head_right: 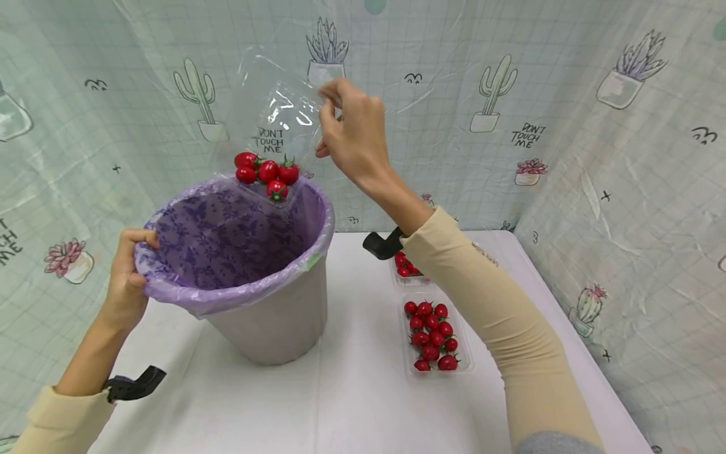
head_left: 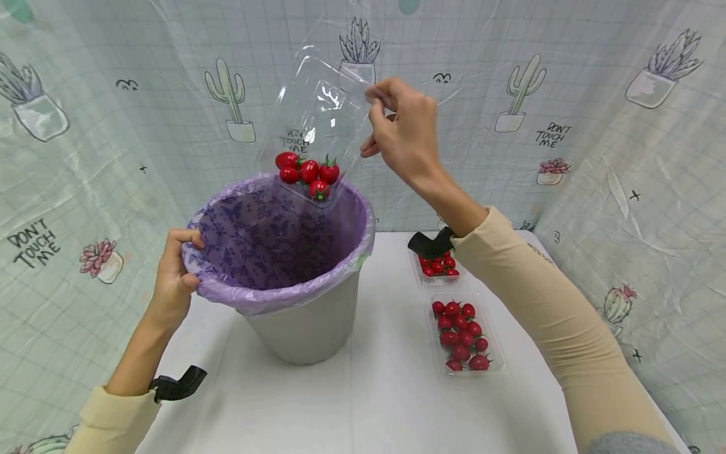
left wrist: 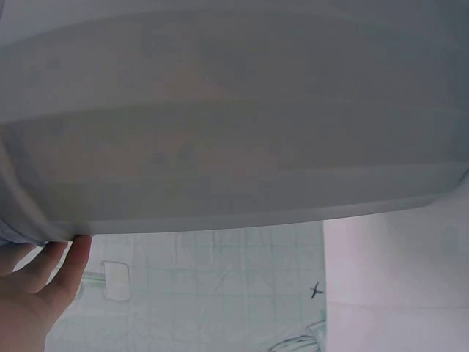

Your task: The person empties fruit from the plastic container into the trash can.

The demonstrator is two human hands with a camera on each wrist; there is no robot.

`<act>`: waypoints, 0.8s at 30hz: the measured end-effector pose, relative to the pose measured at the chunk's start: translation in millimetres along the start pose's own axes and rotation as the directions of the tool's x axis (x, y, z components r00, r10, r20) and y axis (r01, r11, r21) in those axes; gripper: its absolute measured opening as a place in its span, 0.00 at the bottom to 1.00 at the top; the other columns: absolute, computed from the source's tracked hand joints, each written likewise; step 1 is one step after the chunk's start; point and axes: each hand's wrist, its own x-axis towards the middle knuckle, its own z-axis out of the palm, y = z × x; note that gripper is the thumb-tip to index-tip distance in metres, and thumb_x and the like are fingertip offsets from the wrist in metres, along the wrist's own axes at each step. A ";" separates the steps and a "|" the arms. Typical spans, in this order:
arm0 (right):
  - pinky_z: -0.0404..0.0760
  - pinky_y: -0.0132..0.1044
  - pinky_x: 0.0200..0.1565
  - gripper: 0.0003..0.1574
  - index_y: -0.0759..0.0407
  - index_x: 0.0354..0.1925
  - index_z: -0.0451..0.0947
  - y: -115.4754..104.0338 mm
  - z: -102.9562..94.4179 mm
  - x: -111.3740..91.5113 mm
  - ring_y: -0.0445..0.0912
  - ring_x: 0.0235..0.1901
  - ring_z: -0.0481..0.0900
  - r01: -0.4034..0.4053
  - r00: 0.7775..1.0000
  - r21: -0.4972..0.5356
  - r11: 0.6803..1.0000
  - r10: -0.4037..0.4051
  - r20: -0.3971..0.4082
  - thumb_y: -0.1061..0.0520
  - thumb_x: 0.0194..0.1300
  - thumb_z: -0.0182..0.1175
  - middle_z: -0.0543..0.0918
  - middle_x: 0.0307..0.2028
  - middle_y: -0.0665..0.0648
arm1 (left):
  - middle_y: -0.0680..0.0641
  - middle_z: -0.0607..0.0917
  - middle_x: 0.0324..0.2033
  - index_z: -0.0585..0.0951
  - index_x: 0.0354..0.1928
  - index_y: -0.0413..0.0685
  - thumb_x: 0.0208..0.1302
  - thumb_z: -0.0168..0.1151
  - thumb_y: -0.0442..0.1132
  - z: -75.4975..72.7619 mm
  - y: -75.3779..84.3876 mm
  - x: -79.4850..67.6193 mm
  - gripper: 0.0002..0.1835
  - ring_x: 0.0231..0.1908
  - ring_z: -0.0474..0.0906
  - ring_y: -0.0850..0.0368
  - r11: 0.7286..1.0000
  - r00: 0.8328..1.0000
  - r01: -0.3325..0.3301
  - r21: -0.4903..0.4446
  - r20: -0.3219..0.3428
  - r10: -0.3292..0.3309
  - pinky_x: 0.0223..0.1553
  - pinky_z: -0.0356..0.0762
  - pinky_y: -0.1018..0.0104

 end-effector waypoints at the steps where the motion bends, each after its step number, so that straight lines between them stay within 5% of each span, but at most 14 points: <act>1: 0.85 0.35 0.26 0.13 0.70 0.51 0.80 -0.2 -0.3 -0.2 0.39 0.16 0.83 0.000 1.000 0.004 1.000 0.000 0.000 0.69 0.75 0.51 0.88 0.55 0.62 | 0.48 0.70 0.37 0.71 0.48 0.39 0.54 0.76 0.64 0.1 -0.1 -0.3 0.38 0.34 0.66 0.59 1.000 1.000 0.002 0.002 -0.001 -0.002 0.29 0.61 0.69; 24: 0.84 0.31 0.26 0.13 0.69 0.51 0.81 0.0 4.8 -4.1 0.45 0.18 0.86 0.087 0.996 -0.071 0.994 -0.088 -0.010 0.68 0.75 0.51 0.88 0.55 0.60 | 0.48 0.71 0.38 0.72 0.48 0.40 0.53 0.77 0.64 -0.5 -0.9 -0.9 0.38 0.35 0.66 0.58 1.000 1.000 0.012 0.007 -0.009 -0.012 0.31 0.63 0.71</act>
